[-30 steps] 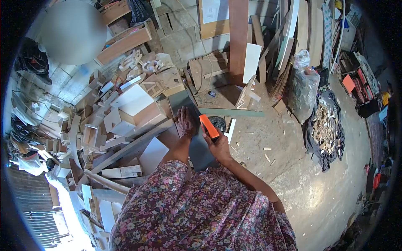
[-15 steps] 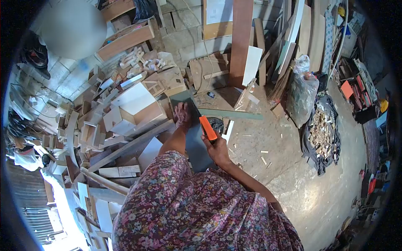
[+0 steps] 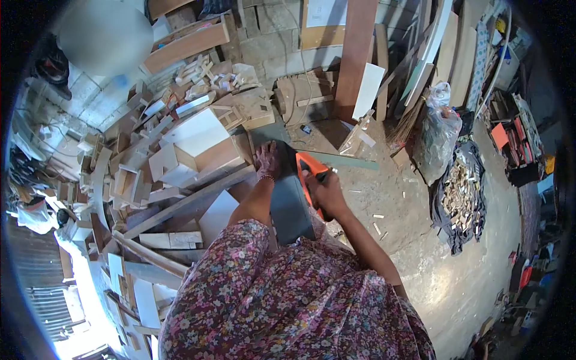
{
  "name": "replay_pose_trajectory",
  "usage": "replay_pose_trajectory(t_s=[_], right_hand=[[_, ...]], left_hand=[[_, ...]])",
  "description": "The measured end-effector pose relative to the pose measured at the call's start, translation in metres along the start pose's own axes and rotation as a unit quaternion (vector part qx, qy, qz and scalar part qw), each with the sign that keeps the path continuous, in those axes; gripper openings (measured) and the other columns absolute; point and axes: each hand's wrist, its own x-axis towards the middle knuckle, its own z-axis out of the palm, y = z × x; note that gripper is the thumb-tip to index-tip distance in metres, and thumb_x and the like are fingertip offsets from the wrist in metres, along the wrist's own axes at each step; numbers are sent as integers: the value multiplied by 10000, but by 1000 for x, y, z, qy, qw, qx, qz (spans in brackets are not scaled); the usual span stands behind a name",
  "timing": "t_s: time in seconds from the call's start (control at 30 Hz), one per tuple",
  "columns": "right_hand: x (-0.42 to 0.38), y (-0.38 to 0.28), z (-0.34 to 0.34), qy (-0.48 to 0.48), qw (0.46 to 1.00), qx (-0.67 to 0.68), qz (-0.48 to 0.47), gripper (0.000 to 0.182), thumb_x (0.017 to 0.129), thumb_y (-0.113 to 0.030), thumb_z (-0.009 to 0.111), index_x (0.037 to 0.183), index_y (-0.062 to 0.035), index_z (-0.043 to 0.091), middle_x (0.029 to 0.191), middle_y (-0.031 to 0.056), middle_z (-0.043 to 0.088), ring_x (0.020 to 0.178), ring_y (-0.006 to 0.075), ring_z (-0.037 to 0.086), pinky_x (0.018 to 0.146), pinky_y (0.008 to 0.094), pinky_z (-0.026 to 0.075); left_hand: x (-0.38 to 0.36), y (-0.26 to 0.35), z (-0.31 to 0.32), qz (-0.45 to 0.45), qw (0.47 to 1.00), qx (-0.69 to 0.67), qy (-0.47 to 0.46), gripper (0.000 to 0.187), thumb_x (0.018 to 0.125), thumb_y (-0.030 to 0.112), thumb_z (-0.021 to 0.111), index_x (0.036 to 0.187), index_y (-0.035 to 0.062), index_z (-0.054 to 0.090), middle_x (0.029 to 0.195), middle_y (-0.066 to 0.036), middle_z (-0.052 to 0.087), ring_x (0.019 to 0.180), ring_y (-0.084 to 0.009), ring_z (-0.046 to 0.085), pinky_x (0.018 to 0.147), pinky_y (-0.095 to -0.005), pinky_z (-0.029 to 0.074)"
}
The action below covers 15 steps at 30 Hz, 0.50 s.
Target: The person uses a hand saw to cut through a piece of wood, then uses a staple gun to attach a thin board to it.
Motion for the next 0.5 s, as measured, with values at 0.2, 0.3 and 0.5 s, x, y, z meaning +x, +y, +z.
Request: replay_pose_trajectory(t_s=[0.2, 0.3, 0.5], right_hand=[[-25, 16, 21, 39, 994, -77, -66, 392, 794, -297, 616, 1017, 5, 500, 682, 211, 578, 678, 359, 604, 575, 398, 450], [-41, 23, 22, 41, 993, -92, -59, 415, 793, -315, 614, 1017, 8, 482, 631, 213, 550, 616, 357, 587, 544, 402, 439], [-71, 5, 13, 79, 992, -56, -76, 312, 793, -248, 628, 918, 15, 516, 635, 179, 566, 605, 306, 602, 536, 365, 446]], left_hand=[[-1, 5, -7, 16, 998, 8, 59, 370, 757, 151, 496, 1126, 148, 510, 1105, -72, 451, 1022, -295, 433, 860, -450, 347], [-1, 4, 0, 13, 998, 10, 58, 331, 768, 146, 475, 1095, 144, 527, 1074, -72, 461, 1005, -290, 442, 838, -455, 358], [6, -11, 21, 55, 989, 6, 138, 328, 779, 151, 461, 1102, 145, 512, 1059, -68, 467, 1005, -280, 447, 819, -458, 369]])
